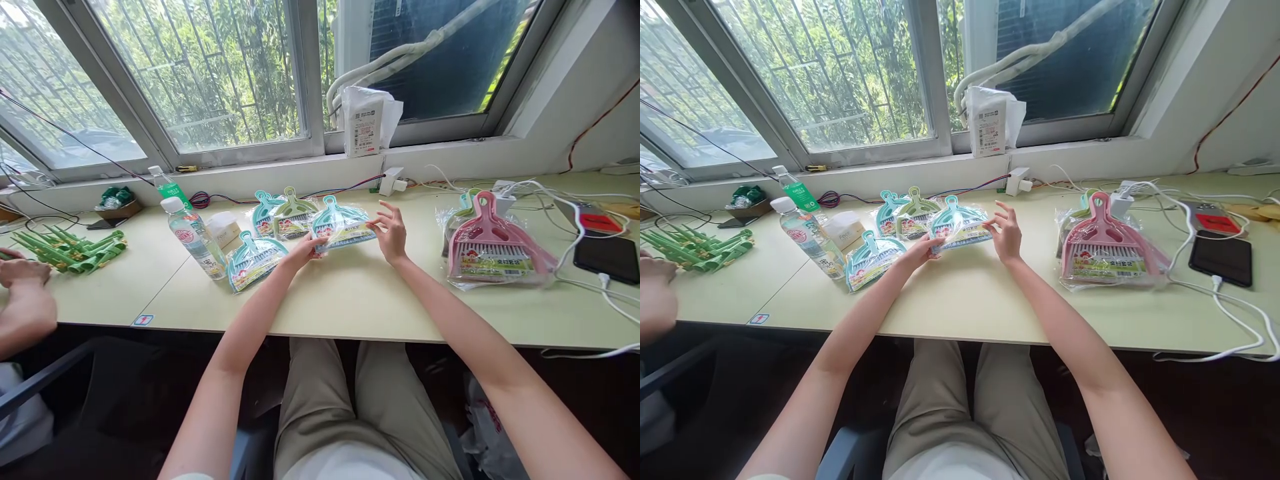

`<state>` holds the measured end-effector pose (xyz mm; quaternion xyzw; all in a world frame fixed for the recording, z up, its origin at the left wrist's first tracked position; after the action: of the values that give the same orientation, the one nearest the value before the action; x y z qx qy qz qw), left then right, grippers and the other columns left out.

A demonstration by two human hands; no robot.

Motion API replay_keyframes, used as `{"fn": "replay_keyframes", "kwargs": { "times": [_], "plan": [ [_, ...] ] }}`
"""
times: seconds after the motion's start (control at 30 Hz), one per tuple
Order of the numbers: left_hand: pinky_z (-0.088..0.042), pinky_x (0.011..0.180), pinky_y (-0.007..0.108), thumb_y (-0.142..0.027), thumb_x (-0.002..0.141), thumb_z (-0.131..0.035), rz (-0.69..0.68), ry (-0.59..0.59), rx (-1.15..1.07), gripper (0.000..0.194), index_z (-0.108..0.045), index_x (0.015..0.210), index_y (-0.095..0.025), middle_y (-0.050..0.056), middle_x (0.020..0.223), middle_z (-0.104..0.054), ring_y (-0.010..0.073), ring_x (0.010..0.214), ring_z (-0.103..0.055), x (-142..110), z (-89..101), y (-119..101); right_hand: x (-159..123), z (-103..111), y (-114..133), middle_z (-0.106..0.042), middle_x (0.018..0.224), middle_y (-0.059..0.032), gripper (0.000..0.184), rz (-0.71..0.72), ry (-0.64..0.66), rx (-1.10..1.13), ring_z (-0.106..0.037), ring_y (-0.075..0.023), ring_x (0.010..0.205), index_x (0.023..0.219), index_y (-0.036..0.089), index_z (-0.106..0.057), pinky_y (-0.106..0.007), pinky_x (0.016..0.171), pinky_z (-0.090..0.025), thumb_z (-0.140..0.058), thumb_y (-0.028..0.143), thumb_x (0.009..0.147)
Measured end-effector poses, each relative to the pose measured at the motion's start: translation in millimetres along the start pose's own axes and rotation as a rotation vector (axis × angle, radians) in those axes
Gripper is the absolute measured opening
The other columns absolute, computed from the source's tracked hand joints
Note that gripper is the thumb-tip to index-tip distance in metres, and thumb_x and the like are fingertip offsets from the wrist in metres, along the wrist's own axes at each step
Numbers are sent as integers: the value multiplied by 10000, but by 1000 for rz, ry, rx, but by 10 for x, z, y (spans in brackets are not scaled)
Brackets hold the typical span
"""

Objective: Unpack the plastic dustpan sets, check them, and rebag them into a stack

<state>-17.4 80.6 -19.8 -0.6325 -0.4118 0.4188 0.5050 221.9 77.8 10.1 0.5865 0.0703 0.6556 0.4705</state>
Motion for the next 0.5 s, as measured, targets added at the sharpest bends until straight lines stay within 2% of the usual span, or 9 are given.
{"fn": "replay_keyframes", "kwargs": {
  "times": [0.07, 0.13, 0.23, 0.37, 0.5],
  "plan": [
    [-390, 417, 166, -246, 750, -747, -1, 5, -5, 296, -525, 927, -162, -17, 731, -586, 48, 504, -514, -3, -10, 9, 32, 25, 6, -642, 1275, -64, 303, 37, 39, -20, -629, -283, 1098, 808, 249, -715, -457, 872, -544, -597, 517, 883],
    [-374, 415, 162, -226, 733, -762, -7, -15, -19, 288, -521, 876, -161, -30, 684, -562, 38, 479, -478, -15, -2, 1, 59, 5, 21, -705, 1155, -62, 300, 69, 126, -17, -615, -294, 1101, 920, 270, -727, -486, 940, -498, -628, 546, 858],
    [-369, 423, 161, -182, 717, -762, -7, -69, -34, 277, -508, 826, -166, -47, 628, -530, 32, 459, -444, -40, 35, -24, 75, -54, 69, -697, 1202, -70, 421, 115, 252, 40, -582, -308, 1149, 1062, 279, -715, -514, 1013, -439, -732, 571, 760],
    [-340, 417, 158, -172, 720, -753, 32, -50, 8, 254, -509, 786, -161, -45, 591, -515, 39, 460, -461, -55, 42, -26, 66, -77, 93, -703, 1191, -51, 281, 95, 273, 98, -574, -292, 1154, 789, 277, -741, -514, 1022, -413, -686, 552, 810],
    [-313, 419, 166, -222, 680, -810, 59, 20, 76, 308, -527, 773, -144, -32, 617, -536, 42, 475, -497, -56, 12, -22, 44, -64, 81, -725, 1117, -45, 269, 49, 223, 123, -586, -272, 1119, 741, 273, -744, -479, 989, -429, -654, 502, 851]
  ]
}}
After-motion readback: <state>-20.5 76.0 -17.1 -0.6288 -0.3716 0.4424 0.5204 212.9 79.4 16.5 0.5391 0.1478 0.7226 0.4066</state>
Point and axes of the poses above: each hand's wrist, its own x-axis towards the middle knuckle, its own z-axis out of the back of the hand, y = z × x, the point moved 6 cm from there along x, towards the middle knuckle
